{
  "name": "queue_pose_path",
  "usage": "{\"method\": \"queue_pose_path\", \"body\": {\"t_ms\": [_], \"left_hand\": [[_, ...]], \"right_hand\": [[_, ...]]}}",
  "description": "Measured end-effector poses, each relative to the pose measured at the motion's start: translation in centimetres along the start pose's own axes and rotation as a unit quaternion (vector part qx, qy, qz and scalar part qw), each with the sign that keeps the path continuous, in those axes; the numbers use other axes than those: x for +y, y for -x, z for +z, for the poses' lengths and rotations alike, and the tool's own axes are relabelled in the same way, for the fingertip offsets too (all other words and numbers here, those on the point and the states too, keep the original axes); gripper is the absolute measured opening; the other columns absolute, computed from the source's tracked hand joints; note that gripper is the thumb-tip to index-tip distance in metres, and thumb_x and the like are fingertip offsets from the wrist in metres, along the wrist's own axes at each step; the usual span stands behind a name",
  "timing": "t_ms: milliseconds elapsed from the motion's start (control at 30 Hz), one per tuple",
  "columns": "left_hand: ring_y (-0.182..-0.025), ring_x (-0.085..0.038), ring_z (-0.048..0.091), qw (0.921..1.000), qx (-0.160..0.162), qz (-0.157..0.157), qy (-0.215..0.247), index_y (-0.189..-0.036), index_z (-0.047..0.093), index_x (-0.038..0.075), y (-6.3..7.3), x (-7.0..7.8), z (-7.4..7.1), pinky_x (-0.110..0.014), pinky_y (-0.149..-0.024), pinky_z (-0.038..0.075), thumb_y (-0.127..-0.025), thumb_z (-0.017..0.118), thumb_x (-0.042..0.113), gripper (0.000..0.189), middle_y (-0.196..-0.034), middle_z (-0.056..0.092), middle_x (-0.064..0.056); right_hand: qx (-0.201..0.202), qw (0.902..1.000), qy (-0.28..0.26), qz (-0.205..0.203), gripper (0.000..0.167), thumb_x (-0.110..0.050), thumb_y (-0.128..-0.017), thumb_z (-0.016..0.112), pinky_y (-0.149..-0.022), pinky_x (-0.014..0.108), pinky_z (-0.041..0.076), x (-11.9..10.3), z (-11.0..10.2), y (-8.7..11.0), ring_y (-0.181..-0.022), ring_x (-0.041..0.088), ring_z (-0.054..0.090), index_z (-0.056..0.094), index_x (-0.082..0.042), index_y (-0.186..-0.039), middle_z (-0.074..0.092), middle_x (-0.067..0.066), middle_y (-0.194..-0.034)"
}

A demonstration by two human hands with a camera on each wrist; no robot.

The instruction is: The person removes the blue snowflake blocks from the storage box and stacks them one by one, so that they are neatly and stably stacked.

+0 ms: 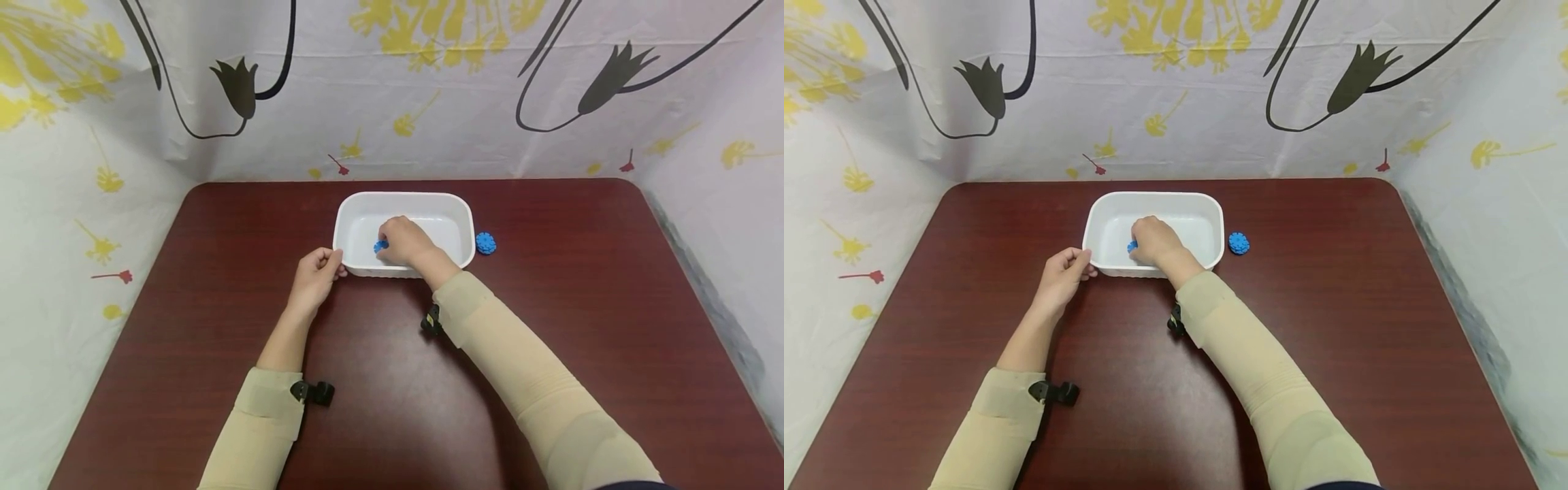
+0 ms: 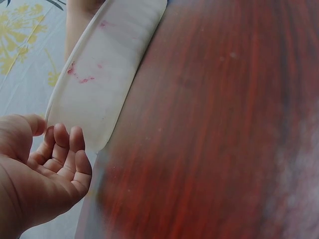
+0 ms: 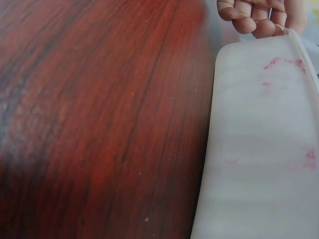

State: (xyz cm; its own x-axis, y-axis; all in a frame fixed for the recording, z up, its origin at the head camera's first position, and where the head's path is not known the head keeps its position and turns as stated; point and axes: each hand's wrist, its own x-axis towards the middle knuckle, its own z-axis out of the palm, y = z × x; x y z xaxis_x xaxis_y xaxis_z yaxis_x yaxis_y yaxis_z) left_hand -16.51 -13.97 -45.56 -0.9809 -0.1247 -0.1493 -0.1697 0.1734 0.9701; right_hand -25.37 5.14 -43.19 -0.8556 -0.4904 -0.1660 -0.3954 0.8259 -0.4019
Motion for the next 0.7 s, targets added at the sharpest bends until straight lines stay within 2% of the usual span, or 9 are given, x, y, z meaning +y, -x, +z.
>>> {"method": "queue_pose_path", "body": {"t_ms": [167, 433, 700], "left_hand": [[-0.073, -0.014, 0.062, 1.0, -0.002, 0.002, 0.004, -0.096, 0.063, -0.006, 0.01, 0.01, 0.04, -0.026, -0.073, 0.053, -0.104, 0.058, 0.021, 0.028, -0.077, 0.062, -0.006], [-0.073, -0.013, 0.062, 1.0, 0.0, 0.001, 0.001, -0.097, 0.063, -0.006, -0.05, -0.08, 0.05, -0.027, -0.073, 0.054, -0.104, 0.058, 0.02, 0.027, -0.077, 0.062, -0.005], [-0.072, -0.012, 0.062, 1.0, 0.0, 0.001, 0.002, -0.097, 0.063, -0.007, 0.05, 0.02, 0.08, -0.025, -0.072, 0.053, -0.104, 0.058, 0.019, 0.027, -0.077, 0.063, -0.005]], "right_hand": [[-0.002, 0.9999, 0.0, 0.017, 0.028, -0.023, -0.09, 0.078, -0.093, 0.037, 0.049, -0.04, 0.11, 0.02, -0.098, 0.023, 0.058, 0.073, -0.002, -0.108, 0.068, 0.01, -0.105], [-0.017, 0.9991, -0.006, 0.039, 0.031, -0.026, -0.09, 0.077, -0.091, 0.038, 0.05, 0.12, 0.1, 0.1, -0.097, 0.022, 0.059, 0.07, -0.004, -0.11, 0.066, 0.009, -0.106], [-0.023, 0.998, -0.038, 0.045, 0.032, -0.025, -0.088, 0.078, -0.089, 0.037, 0.049, 0.46, 0.03, 0.07, -0.093, 0.022, 0.057, 0.063, -0.004, -0.107, 0.062, 0.007, -0.099]]}}
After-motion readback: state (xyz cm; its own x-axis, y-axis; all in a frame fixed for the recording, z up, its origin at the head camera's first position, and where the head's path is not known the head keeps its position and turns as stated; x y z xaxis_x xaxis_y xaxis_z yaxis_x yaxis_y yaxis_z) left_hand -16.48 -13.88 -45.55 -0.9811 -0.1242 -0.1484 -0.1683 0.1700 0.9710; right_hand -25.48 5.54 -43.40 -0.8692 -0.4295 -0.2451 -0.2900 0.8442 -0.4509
